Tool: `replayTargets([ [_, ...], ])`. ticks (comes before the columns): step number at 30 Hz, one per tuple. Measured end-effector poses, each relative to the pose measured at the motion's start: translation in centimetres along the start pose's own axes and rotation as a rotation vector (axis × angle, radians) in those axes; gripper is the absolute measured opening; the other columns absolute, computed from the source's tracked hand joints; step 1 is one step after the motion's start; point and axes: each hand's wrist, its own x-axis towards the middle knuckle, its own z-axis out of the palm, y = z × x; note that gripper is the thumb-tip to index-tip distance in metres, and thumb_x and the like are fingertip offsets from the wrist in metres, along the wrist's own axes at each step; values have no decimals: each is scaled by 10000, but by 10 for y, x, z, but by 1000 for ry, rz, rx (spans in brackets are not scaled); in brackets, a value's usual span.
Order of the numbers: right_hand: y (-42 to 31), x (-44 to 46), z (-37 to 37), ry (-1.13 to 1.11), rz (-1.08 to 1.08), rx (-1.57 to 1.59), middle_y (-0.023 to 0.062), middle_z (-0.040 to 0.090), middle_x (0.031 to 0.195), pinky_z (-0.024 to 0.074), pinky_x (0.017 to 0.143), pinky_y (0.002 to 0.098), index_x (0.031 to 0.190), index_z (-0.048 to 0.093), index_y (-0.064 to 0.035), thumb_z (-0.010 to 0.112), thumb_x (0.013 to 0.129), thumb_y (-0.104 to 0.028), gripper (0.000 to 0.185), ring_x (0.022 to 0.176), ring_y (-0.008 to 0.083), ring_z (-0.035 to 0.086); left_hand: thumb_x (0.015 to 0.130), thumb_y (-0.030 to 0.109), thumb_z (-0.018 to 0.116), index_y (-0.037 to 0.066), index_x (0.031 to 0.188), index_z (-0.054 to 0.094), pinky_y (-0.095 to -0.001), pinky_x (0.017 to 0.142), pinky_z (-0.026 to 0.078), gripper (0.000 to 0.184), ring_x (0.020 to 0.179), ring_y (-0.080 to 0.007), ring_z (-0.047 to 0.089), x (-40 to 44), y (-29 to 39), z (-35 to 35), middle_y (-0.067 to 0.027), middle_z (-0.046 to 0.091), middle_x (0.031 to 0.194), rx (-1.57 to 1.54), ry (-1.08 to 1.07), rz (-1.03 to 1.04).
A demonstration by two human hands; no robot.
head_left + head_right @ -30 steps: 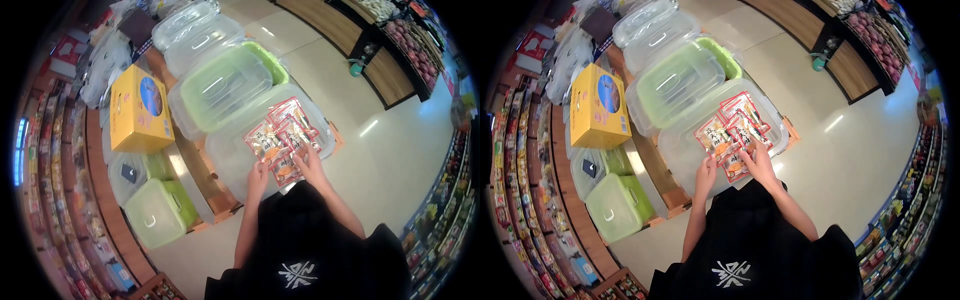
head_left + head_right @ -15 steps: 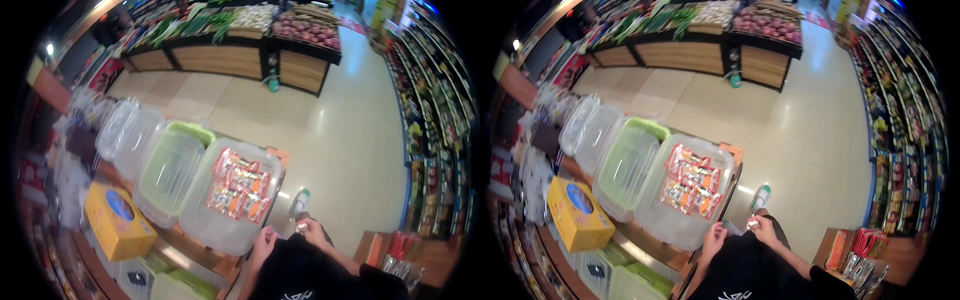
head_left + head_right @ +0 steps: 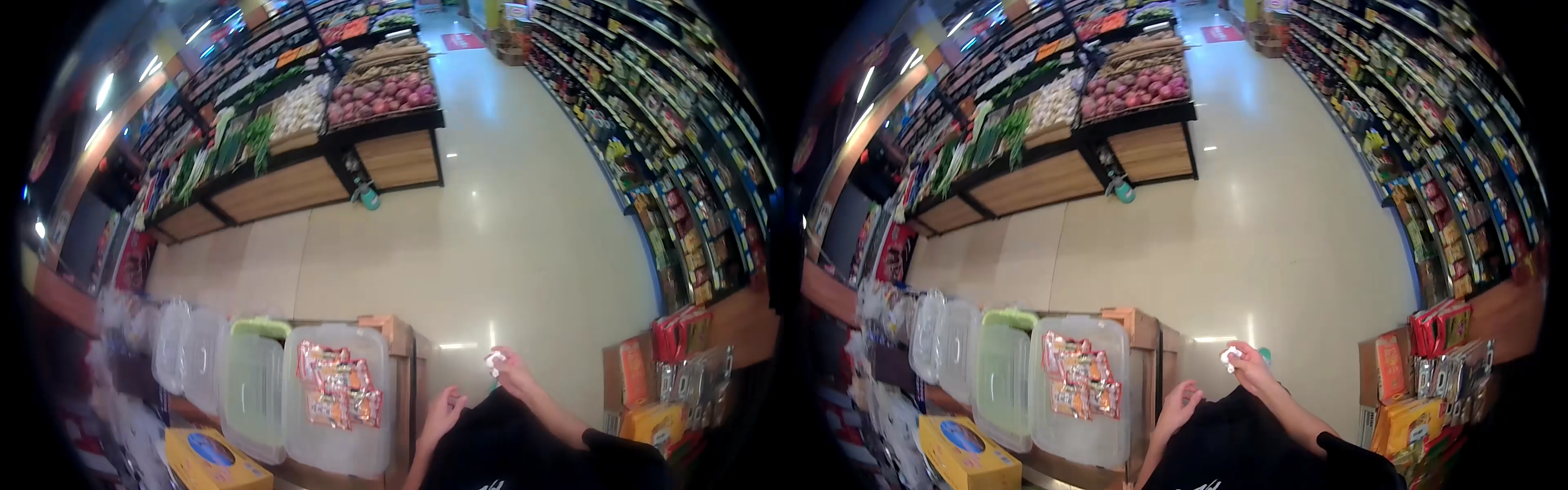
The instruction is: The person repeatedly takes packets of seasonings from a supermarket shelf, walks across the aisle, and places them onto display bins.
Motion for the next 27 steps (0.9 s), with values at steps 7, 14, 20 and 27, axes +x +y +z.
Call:
replayTargets([
  [7, -62, 23, -65, -46, -212, 604, 100, 557, 954, 447, 752, 278, 1085, 506, -59, 522, 857, -10, 234, 821, 166, 538, 851, 251, 588, 9, 1100, 520, -321, 706, 489, 354, 780, -226, 613, 72, 30, 44, -145, 615, 908, 120, -168, 98],
  [14, -126, 35, -133, -1, -337, 490, 67, 556, 899, 429, 724, 279, 983, 517, -60, 523, 893, -115, 106, 789, 143, 524, 865, 243, 577, 12, 1134, 515, -276, 683, 481, 359, 782, -160, 589, 150, 67, 110, -84, 606, 910, 84, -379, 141],
  [20, -156, 33, -164, 268, -370, 314, 58, 564, 864, 448, 690, 301, 986, 499, -59, 502, 908, -123, 101, 755, 146, 535, 873, 232, 570, 16, 1143, 503, -272, 685, 475, 353, 784, -148, 577, 196, 116, 154, -70, 592, 896, 43, -486, 177],
  [27, -173, 45, -172, 355, -272, 339, 102, 577, 925, 510, 651, 316, 1049, 486, -21, 492, 900, -83, 161, 790, 201, 596, 853, 227, 593, -4, 1102, 523, -271, 685, 483, 347, 759, -152, 590, 231, 104, 161, -102, 610, 883, 107, -540, 181],
])
